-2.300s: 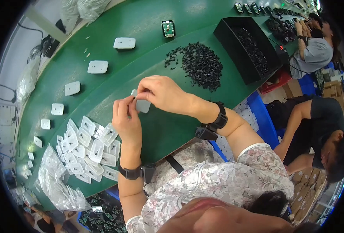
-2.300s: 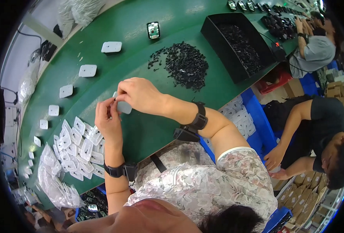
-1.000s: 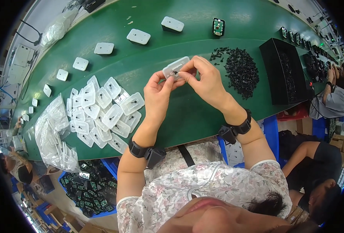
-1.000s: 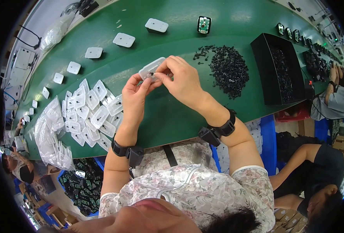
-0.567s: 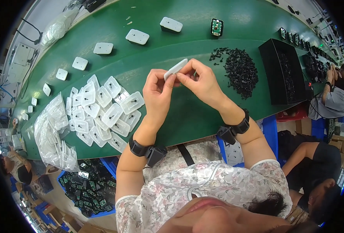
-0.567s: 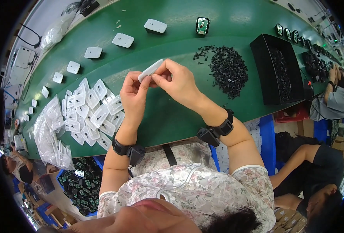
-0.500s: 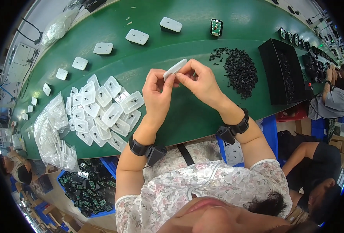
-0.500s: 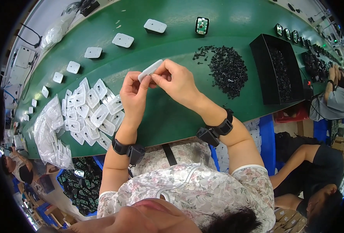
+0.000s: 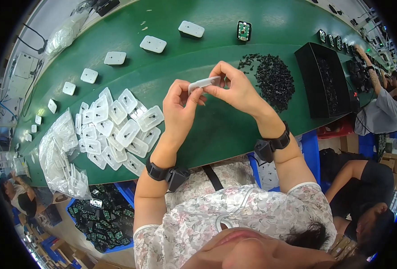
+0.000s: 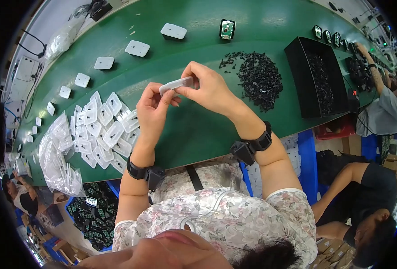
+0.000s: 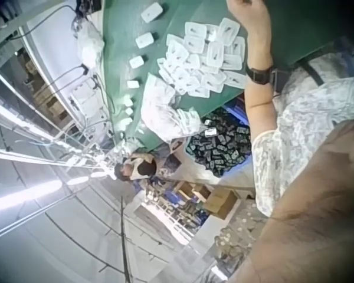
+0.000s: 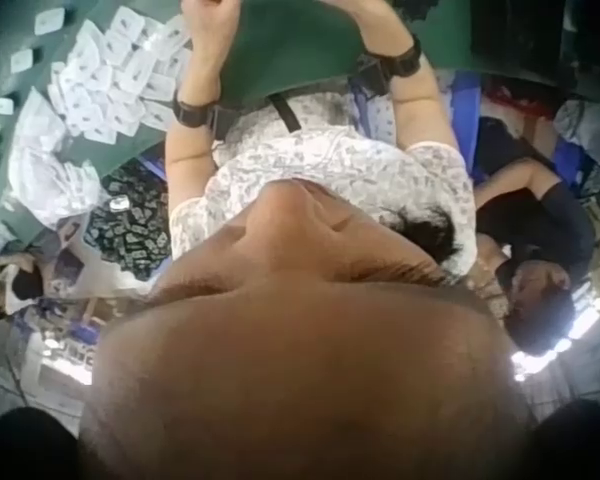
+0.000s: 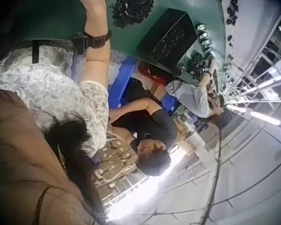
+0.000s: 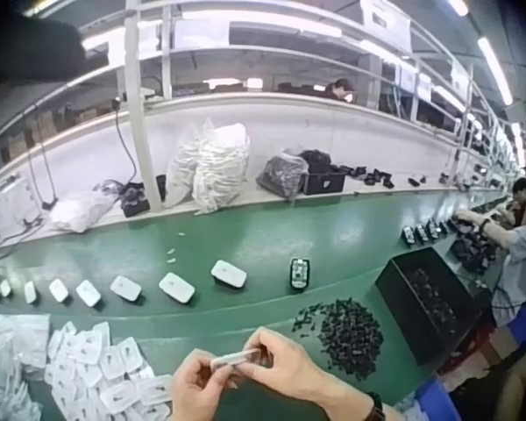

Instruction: The person picks up a white plastic cover, inserts a small black component into it, and then presses the cover onto a black electronic housing before placing the assembled unit on the workbench.

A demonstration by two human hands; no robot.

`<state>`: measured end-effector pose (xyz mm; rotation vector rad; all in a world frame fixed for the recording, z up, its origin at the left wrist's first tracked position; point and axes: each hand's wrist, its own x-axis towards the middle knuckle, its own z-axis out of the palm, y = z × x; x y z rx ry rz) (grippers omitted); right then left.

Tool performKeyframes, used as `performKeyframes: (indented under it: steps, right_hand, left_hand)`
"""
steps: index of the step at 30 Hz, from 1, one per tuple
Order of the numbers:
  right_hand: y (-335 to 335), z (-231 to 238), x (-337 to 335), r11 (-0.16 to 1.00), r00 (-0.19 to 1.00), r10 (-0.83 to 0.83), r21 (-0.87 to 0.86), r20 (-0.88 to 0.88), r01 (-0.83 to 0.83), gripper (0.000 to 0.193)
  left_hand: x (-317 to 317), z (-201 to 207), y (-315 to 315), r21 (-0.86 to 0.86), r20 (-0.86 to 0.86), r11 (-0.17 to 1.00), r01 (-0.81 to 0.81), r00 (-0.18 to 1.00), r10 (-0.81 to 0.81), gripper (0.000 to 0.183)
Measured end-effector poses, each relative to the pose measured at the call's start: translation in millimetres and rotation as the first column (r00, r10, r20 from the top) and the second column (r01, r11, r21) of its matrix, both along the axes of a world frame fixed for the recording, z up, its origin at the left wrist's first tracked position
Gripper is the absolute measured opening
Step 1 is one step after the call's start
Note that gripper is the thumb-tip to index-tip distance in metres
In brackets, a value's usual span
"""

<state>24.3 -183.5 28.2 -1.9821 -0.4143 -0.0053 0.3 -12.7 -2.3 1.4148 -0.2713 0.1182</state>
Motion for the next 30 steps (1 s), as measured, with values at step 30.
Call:
performKeyframes:
  steps: [30]
  right_hand:
    - [-43.6, 1.3, 141.0, 0.556, 0.786, -0.342, -0.564, 0.515, 0.611, 0.056]
  left_hand:
    - [18.4, -21.3, 8.8, 0.83, 0.357, 0.407, -0.381, 0.924, 0.136, 0.022]
